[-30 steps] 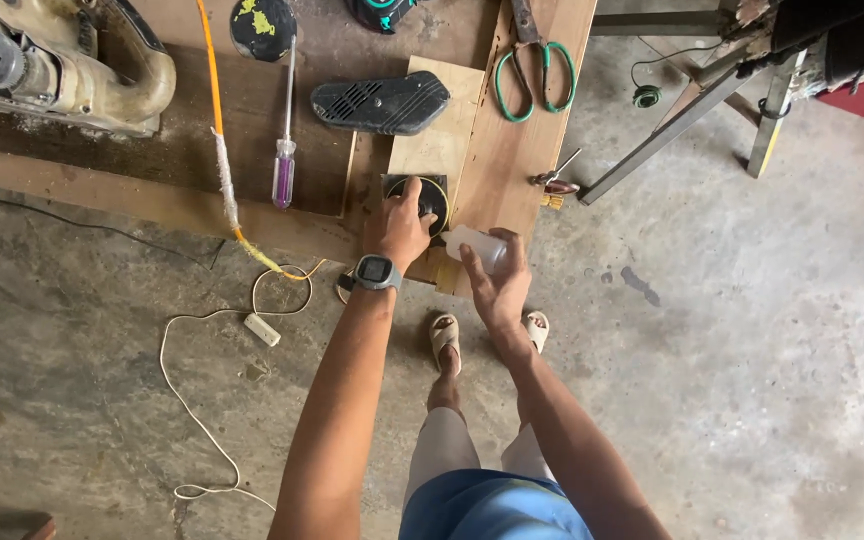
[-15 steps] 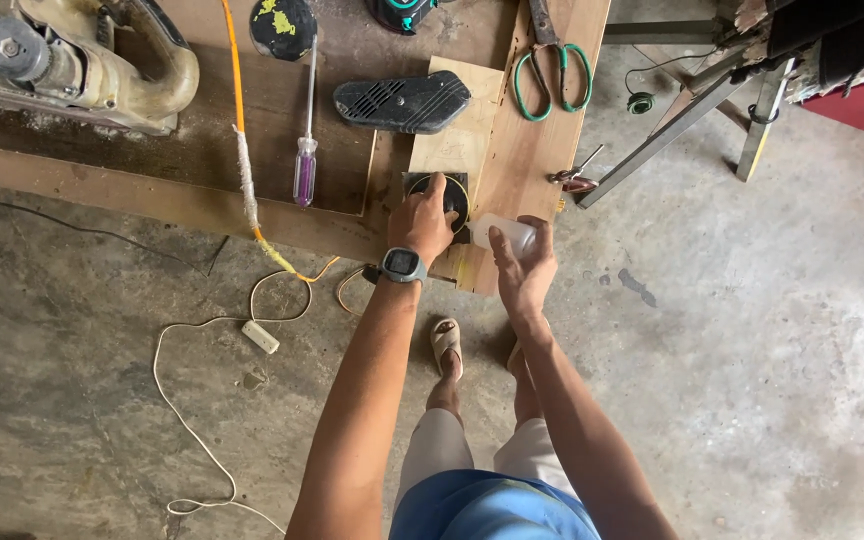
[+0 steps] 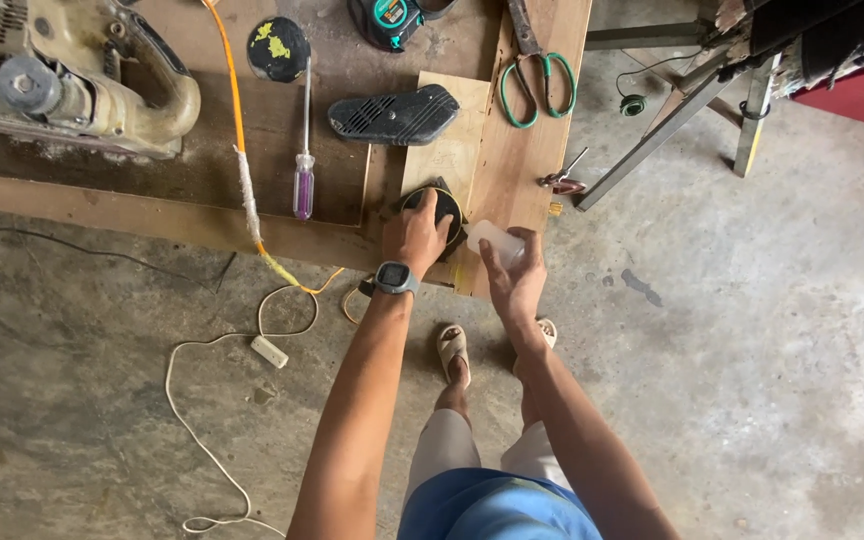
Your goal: Cutting a sanding disc to size and gluing it to a backing pad on a workbench.
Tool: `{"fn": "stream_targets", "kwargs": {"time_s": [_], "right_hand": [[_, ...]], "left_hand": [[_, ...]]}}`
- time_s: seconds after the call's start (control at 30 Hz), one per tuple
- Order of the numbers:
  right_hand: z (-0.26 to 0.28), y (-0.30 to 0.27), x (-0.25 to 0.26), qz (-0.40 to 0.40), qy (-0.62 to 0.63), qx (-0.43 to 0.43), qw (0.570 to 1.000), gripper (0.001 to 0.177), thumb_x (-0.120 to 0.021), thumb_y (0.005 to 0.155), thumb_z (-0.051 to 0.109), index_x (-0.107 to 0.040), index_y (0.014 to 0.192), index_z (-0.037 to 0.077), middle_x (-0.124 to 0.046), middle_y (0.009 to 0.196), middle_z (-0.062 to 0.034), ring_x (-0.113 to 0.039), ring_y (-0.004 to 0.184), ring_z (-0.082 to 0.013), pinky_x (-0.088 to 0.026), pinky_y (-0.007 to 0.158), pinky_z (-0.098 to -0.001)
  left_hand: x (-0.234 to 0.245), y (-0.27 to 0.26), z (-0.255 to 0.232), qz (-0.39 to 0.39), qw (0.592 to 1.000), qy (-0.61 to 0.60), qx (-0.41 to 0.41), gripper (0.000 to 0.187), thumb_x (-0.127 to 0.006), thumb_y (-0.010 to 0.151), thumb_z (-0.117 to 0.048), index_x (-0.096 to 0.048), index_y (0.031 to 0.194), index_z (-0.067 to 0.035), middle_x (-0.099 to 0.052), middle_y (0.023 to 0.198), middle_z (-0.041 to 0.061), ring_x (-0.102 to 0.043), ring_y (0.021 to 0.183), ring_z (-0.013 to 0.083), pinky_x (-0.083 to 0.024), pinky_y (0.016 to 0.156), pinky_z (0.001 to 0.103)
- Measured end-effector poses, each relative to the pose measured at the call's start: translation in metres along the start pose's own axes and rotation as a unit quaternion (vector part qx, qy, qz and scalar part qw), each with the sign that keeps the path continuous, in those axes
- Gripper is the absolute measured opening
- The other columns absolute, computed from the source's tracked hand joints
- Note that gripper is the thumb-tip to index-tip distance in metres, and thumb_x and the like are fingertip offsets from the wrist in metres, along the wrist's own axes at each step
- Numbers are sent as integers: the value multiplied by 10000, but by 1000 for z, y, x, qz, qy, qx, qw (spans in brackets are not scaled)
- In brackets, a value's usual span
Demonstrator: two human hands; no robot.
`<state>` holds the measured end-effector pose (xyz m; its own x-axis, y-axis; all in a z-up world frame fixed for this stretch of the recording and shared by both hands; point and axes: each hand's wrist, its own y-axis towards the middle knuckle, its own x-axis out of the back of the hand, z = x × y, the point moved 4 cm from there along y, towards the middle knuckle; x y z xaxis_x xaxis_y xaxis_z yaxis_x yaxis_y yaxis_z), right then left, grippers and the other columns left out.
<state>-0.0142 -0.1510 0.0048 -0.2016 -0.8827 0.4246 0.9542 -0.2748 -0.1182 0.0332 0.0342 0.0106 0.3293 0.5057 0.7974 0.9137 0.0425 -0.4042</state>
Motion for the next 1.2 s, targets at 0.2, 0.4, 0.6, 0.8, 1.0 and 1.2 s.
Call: {"fn": "stream_targets", "kwargs": {"time_s": [0.2, 0.4, 0.6, 0.8, 1.0, 1.2], "right_hand": [[13, 34, 1, 70, -56, 33, 995, 448, -857, 795, 386, -666, 1155, 202, -659, 995, -154, -686, 940, -389, -500, 746, -449], [23, 58, 1, 113, -71, 63, 989, 575, -851, 744, 362, -593, 1226, 186, -641, 1068, -203, -670, 988, -465, -517, 796, -510], [19, 69, -8, 159, -55, -25, 985, 590, -830, 749, 379, -572, 1268, 268, -661, 1112, -184, -670, 1090, -435, -513, 904, -508], [22, 64, 5, 140, 16, -79, 987, 597, -779, 777, 394, -556, 1320, 289, -650, 1248, -178, -637, 1176, -414, -496, 968, -507], [-5, 62, 0, 147, 71, -87, 983, 594, -761, 813, 366, -542, 1360, 288, -592, 1351, -198, -557, 1284, -438, -438, 1071, -550], [14, 67, 7, 123, 120, -81, 982, 600, -741, 868, 325, -506, 1416, 264, -518, 1444, -231, -482, 1366, -444, -388, 1140, -540]], "left_hand": [[-15, 5, 7, -19, 998, -37, 47, 550, -568, 1022, -410, -419, 1451, -100, -748, 1080, 252, -757, 971, 377, -644, 784, 520], [-19, -1, 6, -34, 998, -31, 38, 463, -560, 1024, -366, -450, 1374, -83, -752, 1017, 249, -759, 940, 390, -635, 759, 516], [-4, -6, 2, -39, 999, 11, -14, 419, -597, 1019, -301, -482, 1357, -83, -748, 951, 234, -763, 887, 384, -635, 696, 509], [-6, -7, 1, -28, 999, 17, -14, 472, -607, 1010, -354, -444, 1378, -108, -734, 980, 230, -750, 910, 400, -624, 706, 533], [-15, -3, 9, -24, 1000, 12, 2, 503, -578, 1028, -351, -411, 1422, -87, -723, 1049, 254, -737, 964, 421, -623, 747, 555], [-7, -6, 4, 22, 997, 71, -22, 528, -550, 1039, -338, -404, 1491, -107, -721, 1061, 207, -737, 922, 374, -623, 690, 520]]}}
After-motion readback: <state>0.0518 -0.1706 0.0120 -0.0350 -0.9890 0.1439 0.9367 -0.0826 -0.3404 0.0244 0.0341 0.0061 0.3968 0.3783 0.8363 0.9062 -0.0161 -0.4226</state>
